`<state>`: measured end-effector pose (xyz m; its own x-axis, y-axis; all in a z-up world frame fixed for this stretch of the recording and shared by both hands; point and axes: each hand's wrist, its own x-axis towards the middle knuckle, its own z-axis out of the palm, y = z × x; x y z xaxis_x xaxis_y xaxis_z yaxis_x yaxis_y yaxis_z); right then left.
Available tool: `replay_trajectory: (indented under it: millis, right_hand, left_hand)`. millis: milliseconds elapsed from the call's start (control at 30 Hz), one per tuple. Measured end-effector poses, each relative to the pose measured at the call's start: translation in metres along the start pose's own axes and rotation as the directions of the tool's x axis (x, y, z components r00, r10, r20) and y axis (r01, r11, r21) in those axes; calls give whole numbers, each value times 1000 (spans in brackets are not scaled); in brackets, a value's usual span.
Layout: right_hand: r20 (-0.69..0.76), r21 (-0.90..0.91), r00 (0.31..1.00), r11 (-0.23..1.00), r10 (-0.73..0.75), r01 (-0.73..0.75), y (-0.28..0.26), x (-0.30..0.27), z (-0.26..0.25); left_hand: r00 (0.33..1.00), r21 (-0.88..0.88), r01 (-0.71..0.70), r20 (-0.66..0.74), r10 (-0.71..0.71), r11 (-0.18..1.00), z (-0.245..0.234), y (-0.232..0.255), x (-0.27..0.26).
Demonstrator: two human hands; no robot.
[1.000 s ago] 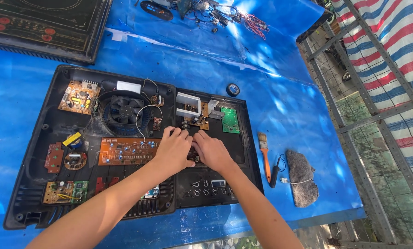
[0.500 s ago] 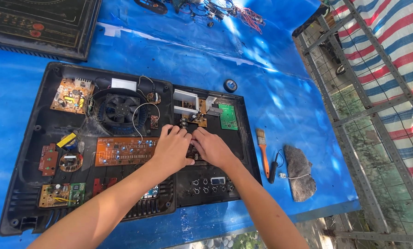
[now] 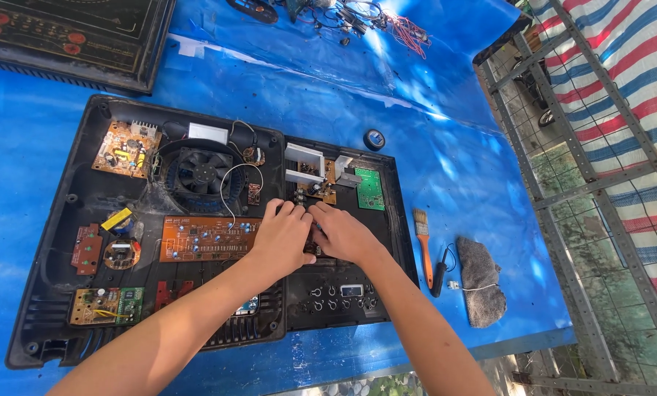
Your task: Repairing and adjusting components on circuit boards inside an electronic appliance using a small tool.
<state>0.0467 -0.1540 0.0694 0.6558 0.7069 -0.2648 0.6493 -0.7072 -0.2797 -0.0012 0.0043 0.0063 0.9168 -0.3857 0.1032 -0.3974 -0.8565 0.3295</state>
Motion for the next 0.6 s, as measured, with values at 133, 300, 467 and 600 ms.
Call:
replay_trajectory:
  millis: [133,300,467,600]
  right_hand:
    - [16,-70,1000,998,-4,5,2,4,5]
    - [-18,-90,999,996,-30,28,1,5,5]
    - [-39,-85,999,996,-22,19,5,1,9]
    - [-55,-78,998,997,-16,11,10,3,12]
  left_hand:
    - [1000,-2,-8,-28,8,1000,5,-2,0]
    - [999,-8,-11,-41,10,1000,7,-3,1]
    - [999,-19,-8,-38,7,1000,8,-3,2]
    - [999,-15,-11,-51,10,1000,11,-4,3]
